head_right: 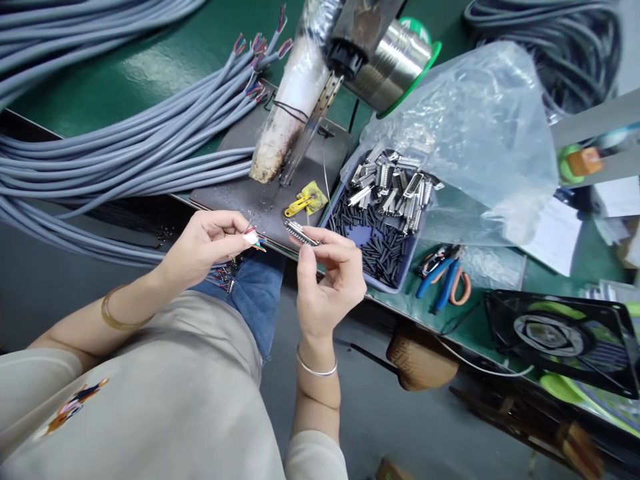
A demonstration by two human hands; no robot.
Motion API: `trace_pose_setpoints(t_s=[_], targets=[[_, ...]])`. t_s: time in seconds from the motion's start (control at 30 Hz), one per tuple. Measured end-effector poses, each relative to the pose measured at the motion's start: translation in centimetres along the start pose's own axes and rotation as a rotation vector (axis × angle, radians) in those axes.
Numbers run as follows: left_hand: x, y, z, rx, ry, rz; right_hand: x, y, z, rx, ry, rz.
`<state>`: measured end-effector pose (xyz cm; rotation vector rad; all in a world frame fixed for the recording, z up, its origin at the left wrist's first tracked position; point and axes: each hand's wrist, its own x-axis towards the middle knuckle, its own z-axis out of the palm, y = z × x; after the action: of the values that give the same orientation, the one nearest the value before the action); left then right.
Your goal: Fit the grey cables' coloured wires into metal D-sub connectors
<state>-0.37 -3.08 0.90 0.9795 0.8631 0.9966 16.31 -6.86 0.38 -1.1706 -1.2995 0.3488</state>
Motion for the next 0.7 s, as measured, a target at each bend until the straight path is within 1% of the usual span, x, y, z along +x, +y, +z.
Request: trace_pose_setpoints(t_s=[0.1, 0.2, 0.3, 0.37, 0.47, 0.57, 0.7], targets=[[0.3, -0.2, 0.0, -0.038, 0.003, 0.019, -0.5, 0.7, 0.1, -0.104, -0.056, -0.066], [0.7, -0.4, -0.2, -0.072, -0.004, 0.033, -1.0, 1.7, 0.1, -0.233, -0.081, -0.193], [1.0, -0.6, -0.4, -0.065, 0.003, 0.036, -1.0, 2.2, 0.2, -0.275, -0.113, -0.252], [1.3, -0.6, -0.4, -0.036, 0.018, 0.022, -0.9, 2.3, 0.2, -0.248, -0.142, -0.224], [1.6, -0.6, -0.4, -0.005, 0.016, 0.000, -0.7, 2.2, 0.3, -0.171, -0.181, -0.126], [2.0, -0.5, -0.4, -0.006, 0.008, 0.026, -0.4, 2.1, 0.6, -0.084, -0.212, -0.044], [2.5, -0.2, -0.5, 0.040, 0.032, 0.052, 0.0, 2.2, 0.9, -0.027, -0.208, -0.013]])
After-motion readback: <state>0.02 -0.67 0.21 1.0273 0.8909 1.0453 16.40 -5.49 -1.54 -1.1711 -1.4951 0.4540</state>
